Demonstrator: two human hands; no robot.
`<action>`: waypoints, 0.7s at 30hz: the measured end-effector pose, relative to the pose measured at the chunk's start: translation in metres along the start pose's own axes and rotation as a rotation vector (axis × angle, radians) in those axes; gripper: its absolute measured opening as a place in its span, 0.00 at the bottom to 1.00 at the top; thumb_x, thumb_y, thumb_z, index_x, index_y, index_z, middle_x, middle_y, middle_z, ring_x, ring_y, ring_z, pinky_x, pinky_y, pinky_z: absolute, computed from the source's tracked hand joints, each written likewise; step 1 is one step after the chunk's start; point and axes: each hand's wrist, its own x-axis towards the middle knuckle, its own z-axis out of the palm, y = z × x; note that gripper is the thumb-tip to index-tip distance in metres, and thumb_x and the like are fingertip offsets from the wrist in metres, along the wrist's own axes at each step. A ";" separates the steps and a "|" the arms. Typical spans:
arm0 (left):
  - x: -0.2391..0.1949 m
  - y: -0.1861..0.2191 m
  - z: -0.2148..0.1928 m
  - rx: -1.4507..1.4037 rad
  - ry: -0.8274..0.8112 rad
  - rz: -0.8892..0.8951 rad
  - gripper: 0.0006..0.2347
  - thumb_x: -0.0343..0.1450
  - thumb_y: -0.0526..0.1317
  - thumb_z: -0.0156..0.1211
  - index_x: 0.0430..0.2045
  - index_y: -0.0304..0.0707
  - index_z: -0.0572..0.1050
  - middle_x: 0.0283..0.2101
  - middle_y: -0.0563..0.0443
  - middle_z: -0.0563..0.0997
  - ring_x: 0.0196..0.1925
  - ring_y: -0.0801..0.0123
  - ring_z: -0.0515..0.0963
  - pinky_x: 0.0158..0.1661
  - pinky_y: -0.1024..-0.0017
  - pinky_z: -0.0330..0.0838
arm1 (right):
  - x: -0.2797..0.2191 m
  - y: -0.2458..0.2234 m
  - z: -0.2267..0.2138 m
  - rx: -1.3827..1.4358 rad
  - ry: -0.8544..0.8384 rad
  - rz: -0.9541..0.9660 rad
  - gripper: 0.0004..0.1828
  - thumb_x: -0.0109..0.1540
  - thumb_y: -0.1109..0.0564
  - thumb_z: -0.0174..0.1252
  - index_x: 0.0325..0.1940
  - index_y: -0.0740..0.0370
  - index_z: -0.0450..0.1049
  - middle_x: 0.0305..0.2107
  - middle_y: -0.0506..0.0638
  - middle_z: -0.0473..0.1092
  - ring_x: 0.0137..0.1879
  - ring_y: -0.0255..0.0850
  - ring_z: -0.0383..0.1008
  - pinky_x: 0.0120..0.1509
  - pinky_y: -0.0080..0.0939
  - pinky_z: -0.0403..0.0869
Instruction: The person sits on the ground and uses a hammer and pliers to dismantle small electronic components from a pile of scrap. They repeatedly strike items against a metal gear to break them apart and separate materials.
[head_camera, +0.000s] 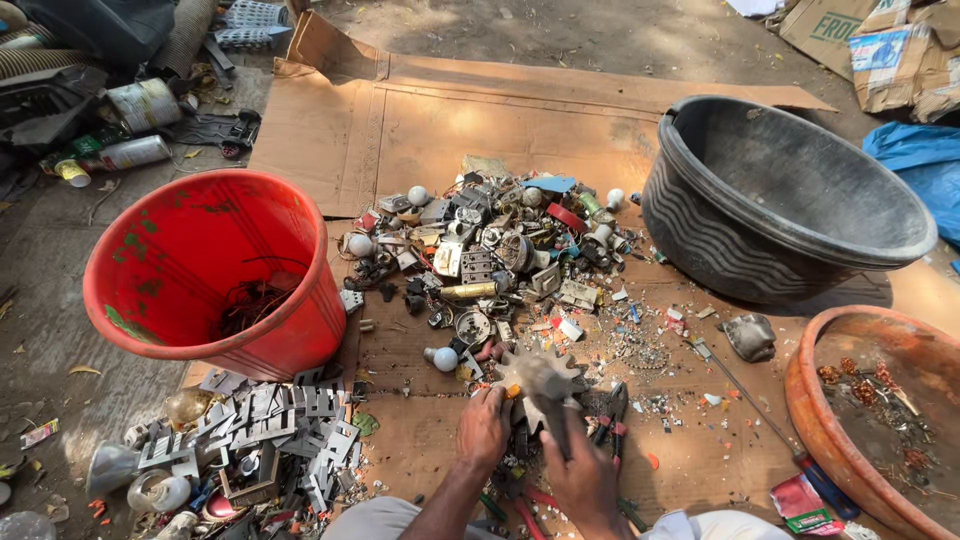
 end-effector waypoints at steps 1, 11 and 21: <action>-0.002 0.001 -0.002 -0.017 0.008 0.006 0.09 0.72 0.39 0.59 0.43 0.37 0.78 0.43 0.37 0.80 0.43 0.42 0.80 0.43 0.53 0.75 | 0.003 -0.004 -0.002 -0.067 -0.175 0.204 0.39 0.64 0.46 0.54 0.80 0.47 0.58 0.31 0.63 0.80 0.32 0.55 0.82 0.39 0.51 0.79; -0.003 -0.011 0.007 0.011 0.041 0.067 0.09 0.69 0.35 0.56 0.42 0.37 0.77 0.42 0.37 0.80 0.43 0.40 0.80 0.42 0.50 0.74 | -0.008 0.019 0.014 0.033 0.234 -0.187 0.29 0.63 0.45 0.59 0.64 0.63 0.69 0.30 0.65 0.79 0.36 0.58 0.82 0.37 0.53 0.78; 0.000 -0.006 0.008 0.035 0.025 0.007 0.08 0.71 0.40 0.59 0.41 0.39 0.78 0.43 0.39 0.81 0.42 0.42 0.80 0.41 0.52 0.75 | -0.009 0.015 0.005 0.150 0.354 -0.326 0.27 0.64 0.46 0.57 0.61 0.66 0.69 0.30 0.65 0.77 0.35 0.59 0.82 0.36 0.53 0.78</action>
